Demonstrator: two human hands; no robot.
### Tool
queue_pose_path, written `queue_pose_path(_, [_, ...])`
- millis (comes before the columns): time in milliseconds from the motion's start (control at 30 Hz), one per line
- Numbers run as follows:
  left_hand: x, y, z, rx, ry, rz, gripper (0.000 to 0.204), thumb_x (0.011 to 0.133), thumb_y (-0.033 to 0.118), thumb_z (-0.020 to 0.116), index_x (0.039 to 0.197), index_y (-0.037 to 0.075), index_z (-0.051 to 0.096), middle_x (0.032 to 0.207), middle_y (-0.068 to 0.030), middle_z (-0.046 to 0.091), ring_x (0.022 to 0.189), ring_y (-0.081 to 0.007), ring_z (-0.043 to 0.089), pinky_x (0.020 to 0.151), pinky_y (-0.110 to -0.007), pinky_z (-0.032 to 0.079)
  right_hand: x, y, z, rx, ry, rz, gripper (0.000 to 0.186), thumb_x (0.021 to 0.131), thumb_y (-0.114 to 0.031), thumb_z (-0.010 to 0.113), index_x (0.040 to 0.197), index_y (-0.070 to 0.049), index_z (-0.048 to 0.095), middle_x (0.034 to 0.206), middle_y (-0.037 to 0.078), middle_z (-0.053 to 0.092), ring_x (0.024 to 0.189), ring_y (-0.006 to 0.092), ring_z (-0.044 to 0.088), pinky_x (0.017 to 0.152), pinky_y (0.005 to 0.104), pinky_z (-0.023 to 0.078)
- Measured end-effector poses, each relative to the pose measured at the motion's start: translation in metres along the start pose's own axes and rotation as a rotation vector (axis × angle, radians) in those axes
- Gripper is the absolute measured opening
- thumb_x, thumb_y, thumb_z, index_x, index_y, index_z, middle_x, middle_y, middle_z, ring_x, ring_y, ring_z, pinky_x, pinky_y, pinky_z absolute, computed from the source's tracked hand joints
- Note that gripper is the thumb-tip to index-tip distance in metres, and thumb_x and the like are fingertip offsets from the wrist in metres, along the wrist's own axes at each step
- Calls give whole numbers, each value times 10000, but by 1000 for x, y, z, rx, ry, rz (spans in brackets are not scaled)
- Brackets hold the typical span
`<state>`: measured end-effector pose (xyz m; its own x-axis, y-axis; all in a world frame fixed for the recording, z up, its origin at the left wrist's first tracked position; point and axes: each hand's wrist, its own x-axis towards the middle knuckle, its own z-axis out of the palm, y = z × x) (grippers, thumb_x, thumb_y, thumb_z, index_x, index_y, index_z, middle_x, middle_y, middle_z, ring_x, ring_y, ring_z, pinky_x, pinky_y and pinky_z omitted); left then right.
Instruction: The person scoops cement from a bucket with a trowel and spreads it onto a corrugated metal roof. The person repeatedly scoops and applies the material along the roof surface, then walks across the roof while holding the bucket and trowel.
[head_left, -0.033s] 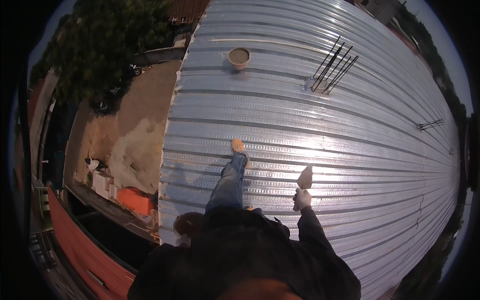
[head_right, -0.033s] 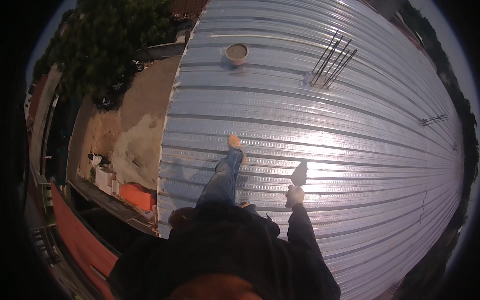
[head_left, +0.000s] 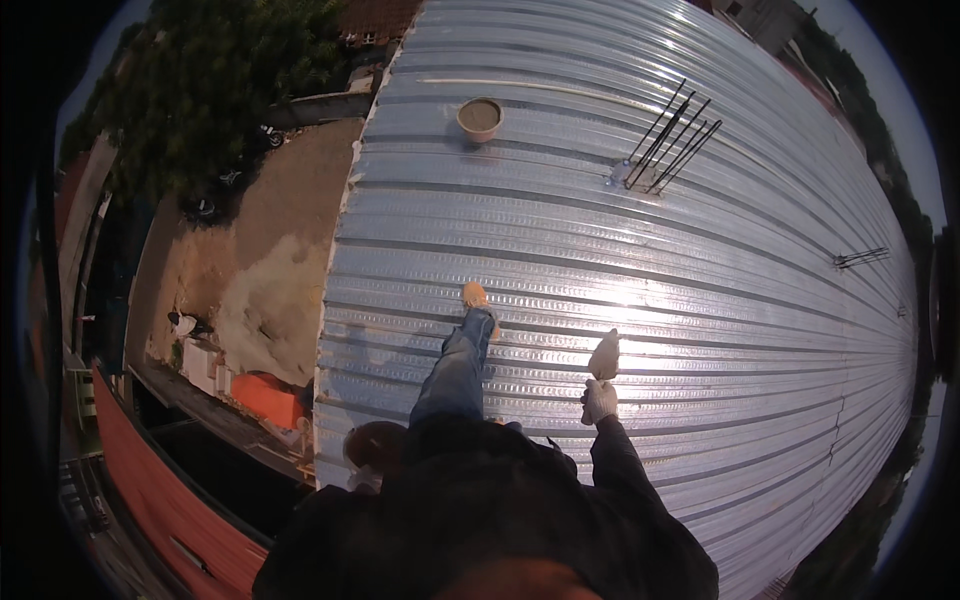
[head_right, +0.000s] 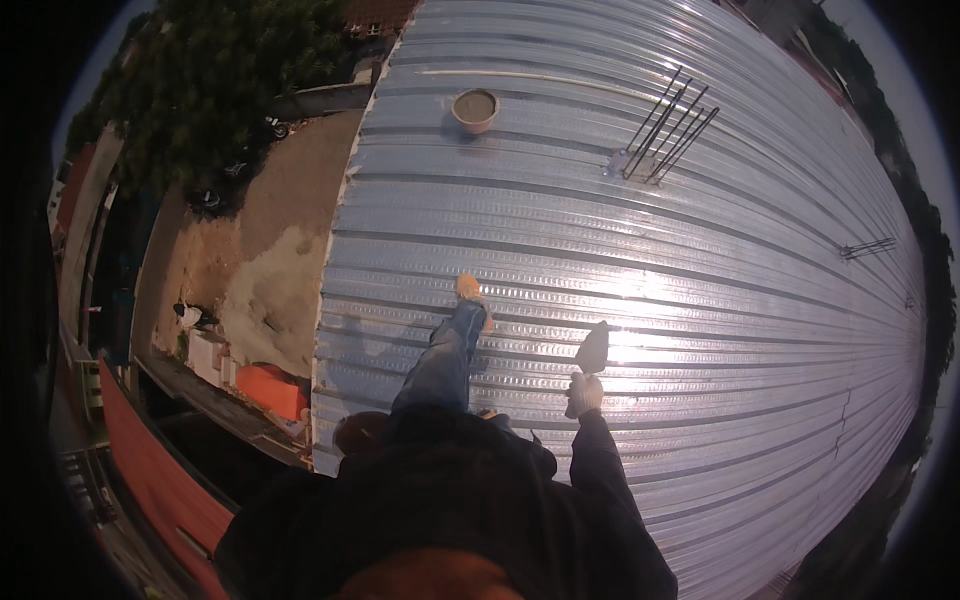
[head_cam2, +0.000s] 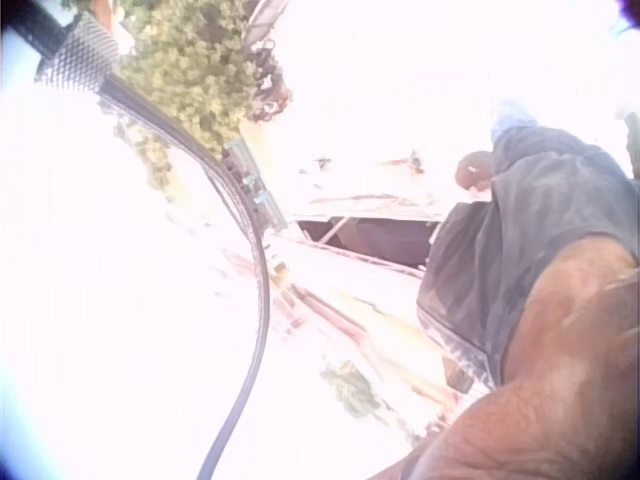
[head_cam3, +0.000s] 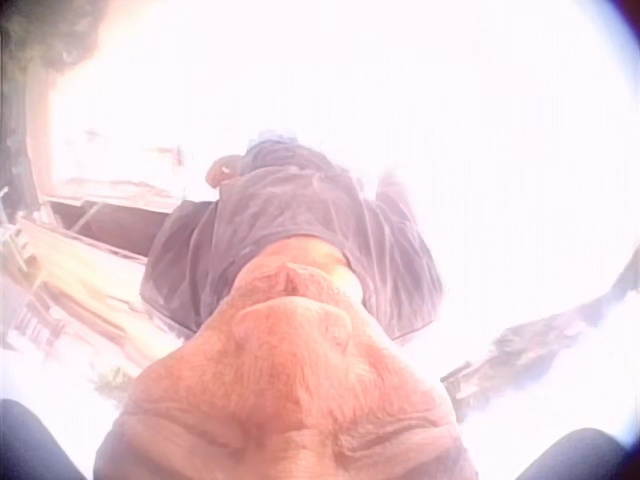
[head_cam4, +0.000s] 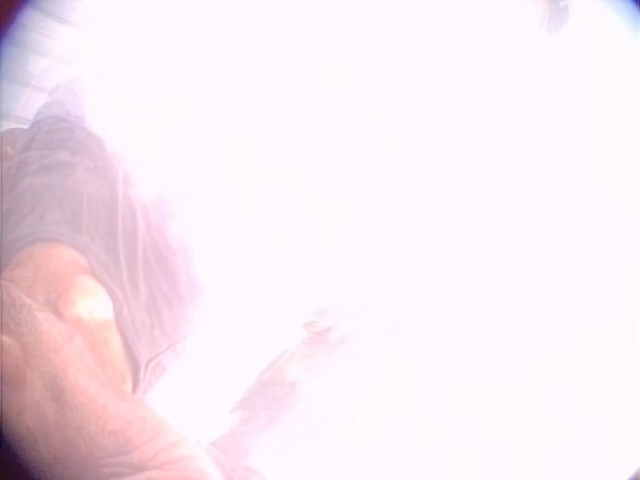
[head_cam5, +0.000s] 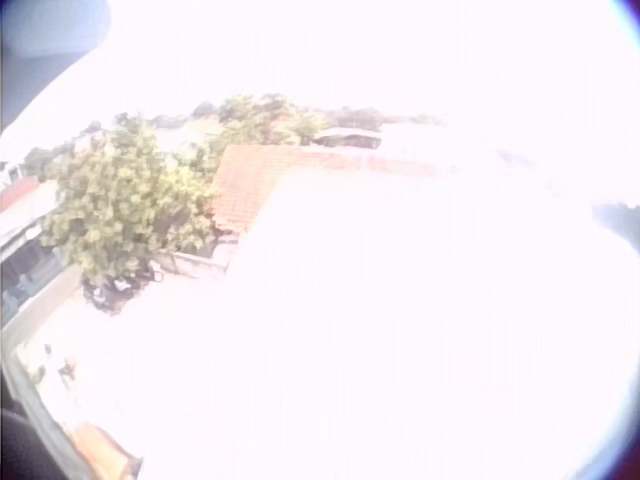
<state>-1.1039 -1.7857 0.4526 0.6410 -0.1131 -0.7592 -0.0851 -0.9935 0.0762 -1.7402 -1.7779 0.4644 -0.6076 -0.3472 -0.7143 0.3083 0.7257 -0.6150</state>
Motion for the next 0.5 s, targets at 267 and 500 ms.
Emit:
queue_pose_path(267, [-5,314,102,-336,-83,144,288,972,338,761,1146,119,696,814,-75,682,618,-208,640,477,-392,490,79,-125,95,75,-100,113,190,940,-208,687,929,-60,568,737,44,598,569,155,595,490,340,474])
queue_pose_path(500, [-74,557,143,-537,-223,498,333,986,438,767,1187,187,681,997,-13,730,776,-169,701,552,-363,502,129,-223,105,82,-91,122,204,948,-180,674,827,-59,563,682,31,568,561,156,581,498,347,458])
